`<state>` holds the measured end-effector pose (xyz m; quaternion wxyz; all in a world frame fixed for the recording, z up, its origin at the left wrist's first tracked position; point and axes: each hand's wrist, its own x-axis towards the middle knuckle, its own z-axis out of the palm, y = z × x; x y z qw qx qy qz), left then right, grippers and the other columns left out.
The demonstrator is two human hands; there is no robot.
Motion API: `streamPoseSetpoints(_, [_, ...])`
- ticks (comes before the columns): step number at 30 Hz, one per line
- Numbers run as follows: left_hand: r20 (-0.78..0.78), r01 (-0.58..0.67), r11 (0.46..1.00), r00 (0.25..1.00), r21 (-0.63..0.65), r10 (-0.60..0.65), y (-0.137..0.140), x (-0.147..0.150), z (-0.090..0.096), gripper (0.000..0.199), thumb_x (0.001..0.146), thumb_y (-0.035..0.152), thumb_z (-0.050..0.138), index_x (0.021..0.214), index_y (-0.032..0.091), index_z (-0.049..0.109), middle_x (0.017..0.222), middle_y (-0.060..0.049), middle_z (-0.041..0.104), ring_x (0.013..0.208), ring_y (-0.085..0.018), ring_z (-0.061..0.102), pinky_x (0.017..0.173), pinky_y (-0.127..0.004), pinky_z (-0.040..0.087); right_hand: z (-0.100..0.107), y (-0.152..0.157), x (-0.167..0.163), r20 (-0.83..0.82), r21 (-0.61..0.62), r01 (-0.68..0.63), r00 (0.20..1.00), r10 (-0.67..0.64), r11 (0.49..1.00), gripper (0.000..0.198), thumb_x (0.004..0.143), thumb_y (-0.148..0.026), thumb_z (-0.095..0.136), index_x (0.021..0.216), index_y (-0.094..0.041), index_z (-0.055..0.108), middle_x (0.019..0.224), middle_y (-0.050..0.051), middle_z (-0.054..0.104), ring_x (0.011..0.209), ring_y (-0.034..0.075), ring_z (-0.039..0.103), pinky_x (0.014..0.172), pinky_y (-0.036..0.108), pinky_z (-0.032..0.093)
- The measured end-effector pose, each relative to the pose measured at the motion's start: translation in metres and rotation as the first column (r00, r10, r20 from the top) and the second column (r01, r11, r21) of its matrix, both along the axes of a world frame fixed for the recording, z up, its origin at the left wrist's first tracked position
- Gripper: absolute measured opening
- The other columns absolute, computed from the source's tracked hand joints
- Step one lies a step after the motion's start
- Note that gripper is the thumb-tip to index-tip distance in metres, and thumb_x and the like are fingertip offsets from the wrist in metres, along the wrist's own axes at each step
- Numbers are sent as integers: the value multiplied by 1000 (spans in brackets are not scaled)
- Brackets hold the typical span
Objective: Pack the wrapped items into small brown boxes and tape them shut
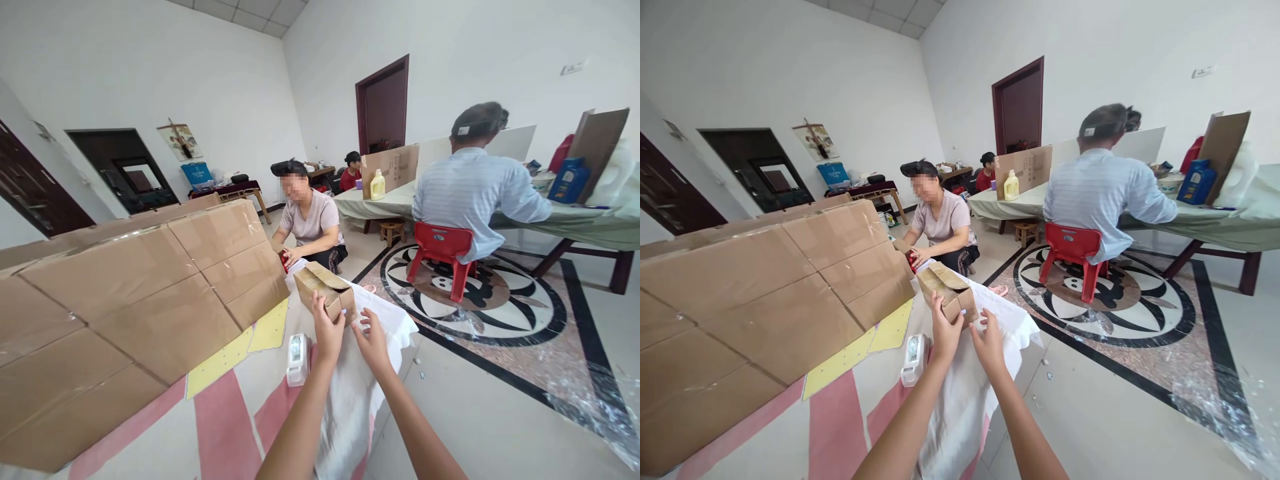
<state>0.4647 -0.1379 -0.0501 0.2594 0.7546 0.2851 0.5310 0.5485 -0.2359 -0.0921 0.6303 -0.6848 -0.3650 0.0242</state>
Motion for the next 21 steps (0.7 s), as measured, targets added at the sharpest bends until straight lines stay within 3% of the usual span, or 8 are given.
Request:
streamPoseSetpoints(9, [-11,-39,998,999,54,39,23,-4,1,61,92,29,64,145,18,37,164,-20,28,154,-34,26,121,-57,33,1,0,2,56,18,64,996,-65,998,35,94,-44,55,118,-19,55,118,14,56,90,23,65,70,39,61])
streamPoseSetpoints(13, [-20,-22,1000,1000,-4,22,12,2,13,64,91,27,65,147,18,36,165,-21,25,154,-35,25,122,-56,31,3,2,3,87,14,64,994,-65,998,32,92,-45,56,111,-19,58,112,13,57,87,23,65,69,39,60])
streamPoseSetpoints(15, [-14,9,998,1000,-55,-9,-3,-6,23,71,92,28,65,153,18,29,168,-21,18,156,-35,20,123,-55,30,5,2,3,110,4,46,993,-46,999,28,93,-44,53,102,-19,61,108,12,59,88,24,66,70,39,60])
streamPoseSetpoints(18, [15,97,994,995,-50,-96,-31,-58,33,69,97,30,58,156,23,22,168,-18,20,154,-29,28,120,-49,38,8,-2,3,156,-27,-31,987,35,999,26,93,-40,50,90,-20,65,102,11,62,91,24,66,78,40,58])
streamPoseSetpoints(19, [2,134,991,991,-9,-134,-39,-87,33,58,99,28,55,152,25,30,165,-16,29,149,-27,38,116,-46,42,9,-4,3,167,-40,-65,983,71,997,26,92,-40,50,89,-20,66,100,10,62,91,24,65,80,40,57])
streamPoseSetpoints(21, [-112,173,976,981,136,-158,-52,-159,29,26,100,22,52,125,27,56,147,-11,52,136,-24,52,111,-43,47,10,-6,4,184,-67,-123,974,133,990,26,90,-42,52,88,-20,66,99,10,63,90,25,64,79,42,56])
